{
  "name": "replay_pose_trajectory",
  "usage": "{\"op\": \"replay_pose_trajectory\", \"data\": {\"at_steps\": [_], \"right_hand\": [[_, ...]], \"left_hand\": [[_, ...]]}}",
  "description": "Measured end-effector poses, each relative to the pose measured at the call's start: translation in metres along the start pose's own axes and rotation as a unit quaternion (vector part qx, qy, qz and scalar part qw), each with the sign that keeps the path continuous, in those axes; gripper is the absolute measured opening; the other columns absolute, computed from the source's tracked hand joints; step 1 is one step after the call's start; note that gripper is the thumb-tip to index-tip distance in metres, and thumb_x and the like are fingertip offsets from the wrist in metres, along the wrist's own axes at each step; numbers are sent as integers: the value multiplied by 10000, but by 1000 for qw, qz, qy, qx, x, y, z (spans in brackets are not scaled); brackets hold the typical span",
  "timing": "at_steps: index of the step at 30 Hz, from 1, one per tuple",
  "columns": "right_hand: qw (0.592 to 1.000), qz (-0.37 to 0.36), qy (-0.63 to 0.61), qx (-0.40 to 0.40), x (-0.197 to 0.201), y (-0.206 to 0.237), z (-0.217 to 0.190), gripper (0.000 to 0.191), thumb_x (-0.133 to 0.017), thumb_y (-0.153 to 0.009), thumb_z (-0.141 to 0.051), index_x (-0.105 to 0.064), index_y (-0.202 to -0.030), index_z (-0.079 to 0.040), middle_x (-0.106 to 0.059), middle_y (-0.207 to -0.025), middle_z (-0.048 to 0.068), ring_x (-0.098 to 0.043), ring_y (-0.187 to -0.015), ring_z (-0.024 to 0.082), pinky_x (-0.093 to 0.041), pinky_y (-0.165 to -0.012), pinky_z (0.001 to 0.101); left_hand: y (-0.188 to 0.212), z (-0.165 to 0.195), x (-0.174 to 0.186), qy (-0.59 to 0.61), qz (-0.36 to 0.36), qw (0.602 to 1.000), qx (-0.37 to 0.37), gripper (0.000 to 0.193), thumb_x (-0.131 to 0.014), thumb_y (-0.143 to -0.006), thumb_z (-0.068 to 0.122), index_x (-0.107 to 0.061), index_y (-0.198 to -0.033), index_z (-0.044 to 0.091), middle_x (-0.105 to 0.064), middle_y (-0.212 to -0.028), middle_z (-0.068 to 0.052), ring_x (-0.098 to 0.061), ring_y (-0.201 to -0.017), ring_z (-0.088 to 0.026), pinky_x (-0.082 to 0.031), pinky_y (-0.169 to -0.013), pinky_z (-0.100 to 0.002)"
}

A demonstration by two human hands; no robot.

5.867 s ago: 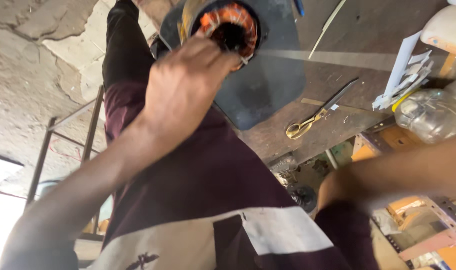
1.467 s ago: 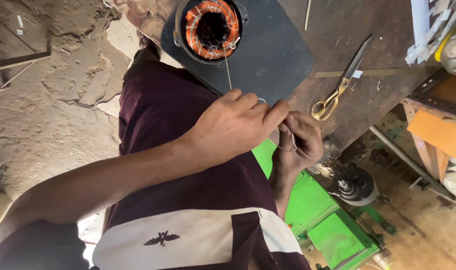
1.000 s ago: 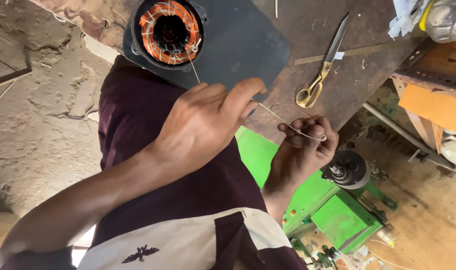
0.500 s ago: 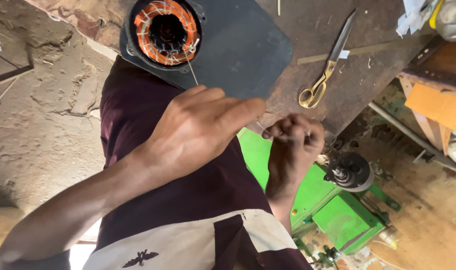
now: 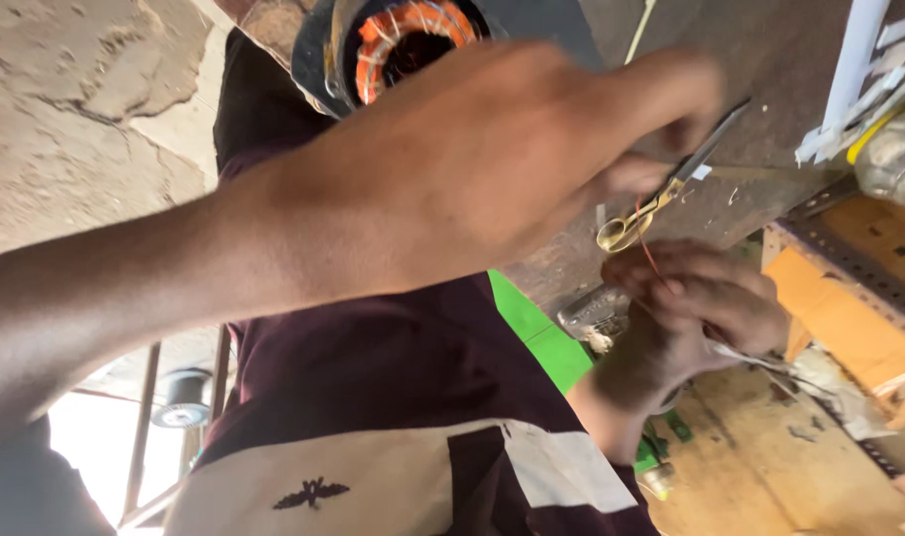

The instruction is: The person secures copper windings inside a motor stator using white string. They repeatedly wrap the string around the windings, tie knots, and pull tight to hold the coils in place.

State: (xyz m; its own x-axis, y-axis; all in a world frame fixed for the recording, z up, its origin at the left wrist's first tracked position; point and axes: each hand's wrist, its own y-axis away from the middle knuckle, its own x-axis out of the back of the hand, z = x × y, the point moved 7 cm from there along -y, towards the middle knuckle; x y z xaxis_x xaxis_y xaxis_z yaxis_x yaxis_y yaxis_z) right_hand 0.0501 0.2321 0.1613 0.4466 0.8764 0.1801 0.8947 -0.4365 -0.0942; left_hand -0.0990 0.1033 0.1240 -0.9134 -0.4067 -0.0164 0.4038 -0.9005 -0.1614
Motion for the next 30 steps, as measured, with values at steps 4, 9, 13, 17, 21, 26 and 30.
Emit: {"op": "replay_pose_trajectory", "data": {"at_steps": [4,9,13,17,21,26,30], "right_hand": [[997,-18,5,-75,16,25,30,117,-765,-914,-109,-717,-949,-8,-710,-891,187,-715,-753,218,-579,-557,310],[994,16,79,-70,48,-4,31,181,-729,-924,-130,-675,-1052,-13,-685,-990,159,-681,-856,211,-552,-670,322],[979,114,95,-139,67,-15,19,247,-700,-932,-146,-642,-1134,-17,-664,-1069,136,-655,-938,206,-529,-761,332],[935,190,96,-285,53,50,30,316,-671,-941,-163,-609,-1216,-21,-644,-1148,114,-628,-1020,201,-507,-851,342],[885,250,78,-386,35,109,39,388,-642,-949,-179,-575,-1298,-25,-624,-1227,91,-601,-1102,195,-485,-942,352],[854,270,93,-435,31,106,39,419,-614,-975,-179,-546,-1360,-28,-590,-1263,81,-560,-1105,191,-453,-951,355],[818,270,105,-496,29,96,45,370,-586,-974,-206,-550,-1315,-68,-587,-1278,69,-571,-1151,180,-471,-962,343]], "left_hand": [[-27,-5,33,-32,63,989,-131,86,-563,-1071,60,-550,-990,35,-415,-584,-14,-450,-412,-102,-341,-357,-341],[-31,-18,49,-4,129,983,-131,141,-597,-1020,33,-551,-1152,37,-477,-683,-56,-527,-546,-141,-397,-469,-371],[-32,-18,36,-5,105,988,-111,199,-647,-985,84,-547,-1142,14,-512,-706,-65,-565,-579,-193,-449,-508,-399],[-45,-19,17,-55,30,993,-101,197,-669,-896,155,-567,-1022,43,-523,-630,-56,-567,-497,-211,-463,-439,-415],[-50,-22,17,-16,39,994,-101,175,-661,-915,149,-577,-1026,42,-525,-631,-60,-573,-498,-206,-472,-448,-404],[-43,-25,25,5,104,989,-104,149,-651,-939,142,-589,-1031,41,-526,-631,-65,-581,-500,-199,-483,-459,-391],[-38,-29,29,21,132,985,-106,130,-643,-958,136,-599,-1034,41,-528,-632,-68,-587,-501,-194,-493,-469,-381]]}}
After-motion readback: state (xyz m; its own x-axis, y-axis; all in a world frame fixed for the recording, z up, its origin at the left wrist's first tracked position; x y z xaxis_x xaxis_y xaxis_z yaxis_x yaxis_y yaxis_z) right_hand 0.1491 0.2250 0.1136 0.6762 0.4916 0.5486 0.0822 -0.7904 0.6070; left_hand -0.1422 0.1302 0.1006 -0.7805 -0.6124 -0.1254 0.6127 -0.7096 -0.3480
